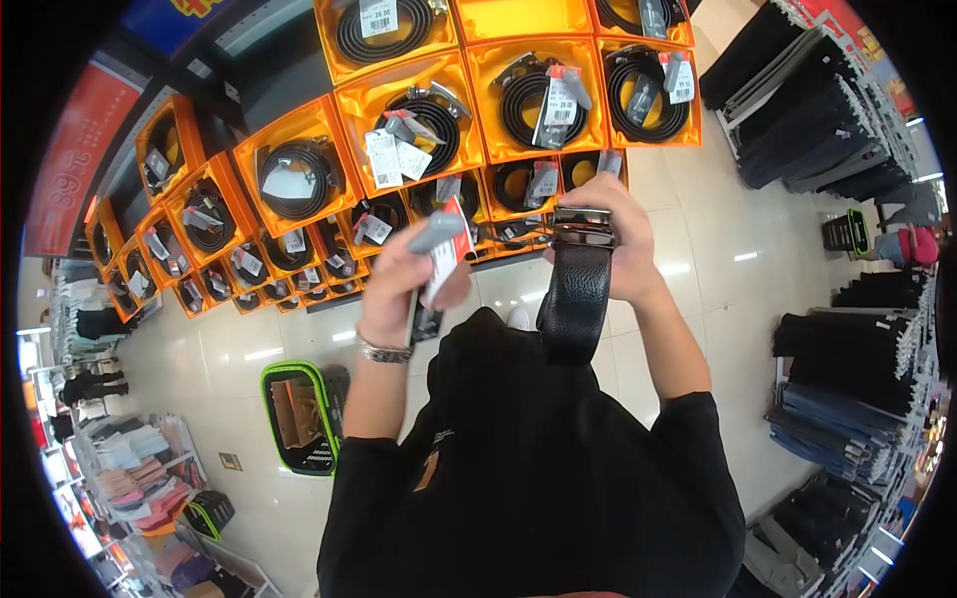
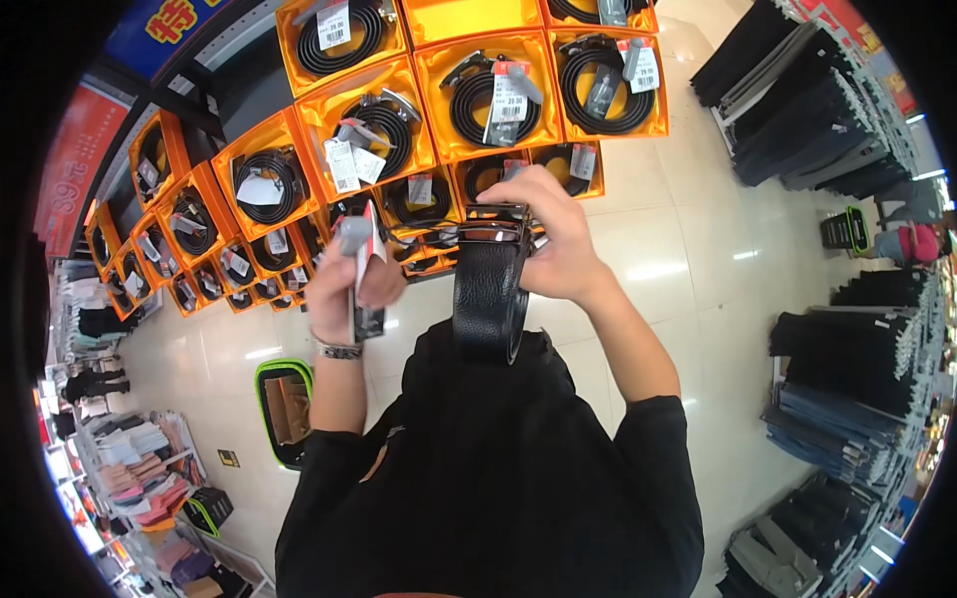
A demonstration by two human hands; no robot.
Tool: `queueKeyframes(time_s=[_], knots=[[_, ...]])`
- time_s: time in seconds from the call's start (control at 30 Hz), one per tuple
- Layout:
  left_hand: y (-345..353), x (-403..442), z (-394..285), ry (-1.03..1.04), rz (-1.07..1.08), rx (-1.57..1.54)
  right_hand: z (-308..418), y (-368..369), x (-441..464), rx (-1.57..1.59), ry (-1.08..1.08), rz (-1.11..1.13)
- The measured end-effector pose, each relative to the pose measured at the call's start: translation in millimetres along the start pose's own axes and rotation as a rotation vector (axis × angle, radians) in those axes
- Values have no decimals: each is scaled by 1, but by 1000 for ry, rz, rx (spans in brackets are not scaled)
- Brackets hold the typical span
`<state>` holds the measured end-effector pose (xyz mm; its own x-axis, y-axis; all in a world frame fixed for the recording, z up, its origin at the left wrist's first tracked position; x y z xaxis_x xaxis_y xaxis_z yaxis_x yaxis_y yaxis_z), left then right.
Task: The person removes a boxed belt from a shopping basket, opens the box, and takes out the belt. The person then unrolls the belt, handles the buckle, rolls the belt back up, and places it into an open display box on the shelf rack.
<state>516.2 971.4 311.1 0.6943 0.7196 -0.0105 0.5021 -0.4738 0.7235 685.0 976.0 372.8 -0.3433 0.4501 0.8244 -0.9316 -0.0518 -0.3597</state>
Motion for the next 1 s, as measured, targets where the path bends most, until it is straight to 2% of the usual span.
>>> queueKeyframes(time_s=[0.03,0.07,0.1,0.17,0.23,0.33,0.4,0.53,0.6,0.7,0.73,0.8,0.83,0.97,1.0], knots=[[-2,4,-18,18,-57,77,-5,-9,9,-24,35,-30],[-1,7,-36,36,-112,154,0,-16,25,-81,-31,-9],[-8,5,-58,84,-327,239,0,-22,39,-119,-71,25],[10,18,-98,141,-324,366,-2,-33,65,-240,-155,83],[25,34,-141,222,-450,547,-9,-40,93,-373,-229,140],[33,60,-185,266,-391,603,-24,-43,132,-599,-318,186],[24,75,-204,339,-435,747,-57,-44,149,-703,-245,231],[23,104,-215,521,-539,889,-115,-42,174,-888,-163,307],[25,117,-223,637,-608,1105,-134,-40,182,-954,-141,304],[42,129,-223,630,-742,1408,-164,-37,193,-996,-37,345],[52,132,-223,819,-714,1541,-175,-36,193,-1003,-32,342],[63,139,-212,911,-690,1699,-185,-36,197,-1033,-62,309],[64,143,-204,995,-660,1770,-195,-37,196,-1008,-6,326],[63,164,-175,1018,-639,2144,-203,-40,202,-1024,2,295],[59,168,-174,1018,-633,2143,-208,-41,202,-1044,34,312]])
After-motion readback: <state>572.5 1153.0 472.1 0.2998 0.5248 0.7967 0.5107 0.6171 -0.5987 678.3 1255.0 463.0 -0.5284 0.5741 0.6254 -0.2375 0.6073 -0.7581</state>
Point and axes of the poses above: each hand's wrist, its own x-axis towards the middle knuckle, its own y-axis out of the palm, z = x × y, the point moved 10 cm from there along x, towards the middle knuckle, and after that the axes turned 15 degrees about -y, right-handed, at the moved point
